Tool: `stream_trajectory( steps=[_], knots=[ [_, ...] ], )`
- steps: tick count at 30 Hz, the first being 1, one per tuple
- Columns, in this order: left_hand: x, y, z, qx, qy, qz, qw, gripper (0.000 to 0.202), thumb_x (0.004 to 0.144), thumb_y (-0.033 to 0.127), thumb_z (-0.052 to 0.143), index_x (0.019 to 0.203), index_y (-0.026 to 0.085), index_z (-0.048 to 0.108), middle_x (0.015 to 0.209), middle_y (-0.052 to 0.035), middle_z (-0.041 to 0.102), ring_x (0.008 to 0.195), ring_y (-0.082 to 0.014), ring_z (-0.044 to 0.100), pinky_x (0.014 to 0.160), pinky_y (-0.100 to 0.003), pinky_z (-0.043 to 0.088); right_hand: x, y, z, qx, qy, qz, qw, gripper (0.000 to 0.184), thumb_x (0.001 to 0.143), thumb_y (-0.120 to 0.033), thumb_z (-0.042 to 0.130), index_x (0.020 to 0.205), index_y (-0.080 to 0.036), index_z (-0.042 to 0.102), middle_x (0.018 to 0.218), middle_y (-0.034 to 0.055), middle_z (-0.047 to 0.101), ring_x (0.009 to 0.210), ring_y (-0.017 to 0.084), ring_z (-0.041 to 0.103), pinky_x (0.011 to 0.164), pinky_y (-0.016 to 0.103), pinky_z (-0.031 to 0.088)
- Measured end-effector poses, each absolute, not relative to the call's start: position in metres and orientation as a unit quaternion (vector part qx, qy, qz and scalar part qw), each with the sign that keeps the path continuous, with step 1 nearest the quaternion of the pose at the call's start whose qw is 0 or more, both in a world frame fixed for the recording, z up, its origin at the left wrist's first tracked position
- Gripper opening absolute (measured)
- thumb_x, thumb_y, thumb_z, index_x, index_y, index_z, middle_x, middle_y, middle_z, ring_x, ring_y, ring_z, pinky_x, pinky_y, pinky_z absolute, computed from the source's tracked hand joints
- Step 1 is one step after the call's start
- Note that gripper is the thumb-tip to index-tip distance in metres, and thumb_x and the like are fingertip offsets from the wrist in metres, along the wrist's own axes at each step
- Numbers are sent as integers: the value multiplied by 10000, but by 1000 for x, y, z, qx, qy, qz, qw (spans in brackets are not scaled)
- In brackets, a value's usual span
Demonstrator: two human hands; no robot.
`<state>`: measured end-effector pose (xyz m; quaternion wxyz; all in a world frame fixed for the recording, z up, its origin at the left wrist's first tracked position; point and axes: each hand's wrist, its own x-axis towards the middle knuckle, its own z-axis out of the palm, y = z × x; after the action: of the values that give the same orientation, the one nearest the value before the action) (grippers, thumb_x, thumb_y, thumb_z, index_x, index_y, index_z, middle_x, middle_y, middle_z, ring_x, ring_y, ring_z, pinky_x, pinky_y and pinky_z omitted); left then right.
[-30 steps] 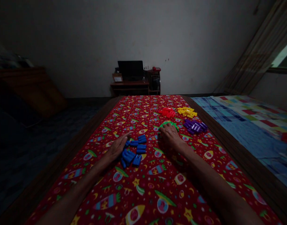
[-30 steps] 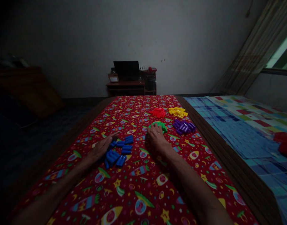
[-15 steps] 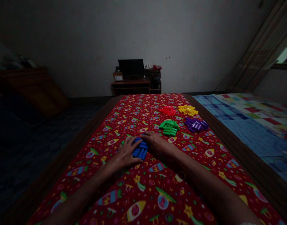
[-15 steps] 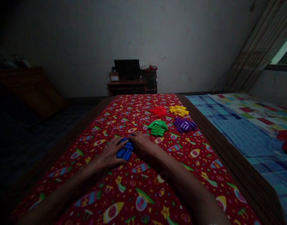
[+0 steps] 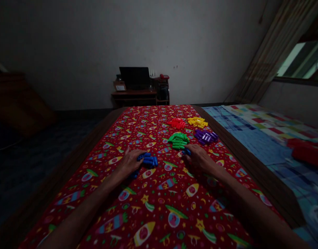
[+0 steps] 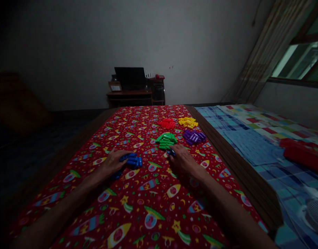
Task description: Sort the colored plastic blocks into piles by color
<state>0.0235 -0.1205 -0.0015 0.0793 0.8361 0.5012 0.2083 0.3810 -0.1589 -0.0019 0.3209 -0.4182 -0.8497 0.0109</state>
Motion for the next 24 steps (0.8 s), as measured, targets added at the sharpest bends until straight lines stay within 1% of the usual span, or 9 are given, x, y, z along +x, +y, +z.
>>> stream_trajectory(
  steps=[4,8,11,13,16,18,20,22,24],
  knots=[
    [24,-120,2,832,479,257,113,349,859,355,503,1100,203,705,1100,-89,735,1022,-251,674,941,-389,497,425,-181,6,-536,-792,-7,293,276,913,-317,500,1109,-155,607,1005,141,672,908,255,609,773,369,485],
    [31,-128,15,818,480,284,142,411,893,459,483,1155,212,682,1145,-76,724,1032,-255,677,936,-385,512,448,-191,8,-587,-756,4,290,309,928,-386,493,1092,-154,613,987,135,677,848,242,619,747,362,490],
    [44,-134,27,812,475,301,157,436,903,464,489,1234,224,638,1223,-66,692,1096,-258,655,976,-392,497,441,-187,8,-568,-748,-6,343,315,935,-397,486,1081,-155,626,1002,141,682,890,255,634,788,390,504],
    [57,-136,32,807,461,321,182,454,913,397,490,1335,244,556,1256,-58,674,1134,-248,639,994,-394,488,423,-182,9,-529,-752,-17,393,295,941,-371,477,1078,-164,637,1032,145,687,944,261,643,832,407,509],
    [86,-137,27,802,413,347,256,629,905,281,493,1504,250,302,1344,-87,612,1219,-244,586,1015,-412,477,379,-179,14,-437,-801,31,408,300,951,-314,475,1197,-198,603,1103,122,691,992,234,654,860,385,522],
    [107,-137,18,814,356,348,300,798,875,244,537,1551,241,114,1460,-125,495,1327,-257,486,1061,-434,437,348,-179,18,-359,-847,69,386,400,945,-280,496,1338,-210,510,1249,132,639,1118,229,614,923,386,507],
    [124,-136,9,829,305,342,321,950,827,204,585,1554,238,-25,1539,-149,371,1402,-267,381,1108,-456,381,326,-178,20,-297,-875,91,371,485,928,-257,522,1402,-194,442,1340,158,577,1211,241,558,967,402,484],
    [134,-137,3,836,286,336,327,1026,793,157,598,1544,249,-96,1569,-157,306,1420,-269,349,1122,-472,359,316,-175,19,-277,-882,118,364,451,917,-244,534,1362,-184,485,1279,156,616,1153,246,588,929,393,499],
    [134,-138,3,839,296,333,312,1040,779,129,599,1541,267,-95,1576,-151,287,1412,-266,362,1110,-475,375,320,-170,18,-306,-870,145,359,315,928,-249,515,1227,-184,594,1090,116,698,953,221,654,813,342,524]
  ],
)
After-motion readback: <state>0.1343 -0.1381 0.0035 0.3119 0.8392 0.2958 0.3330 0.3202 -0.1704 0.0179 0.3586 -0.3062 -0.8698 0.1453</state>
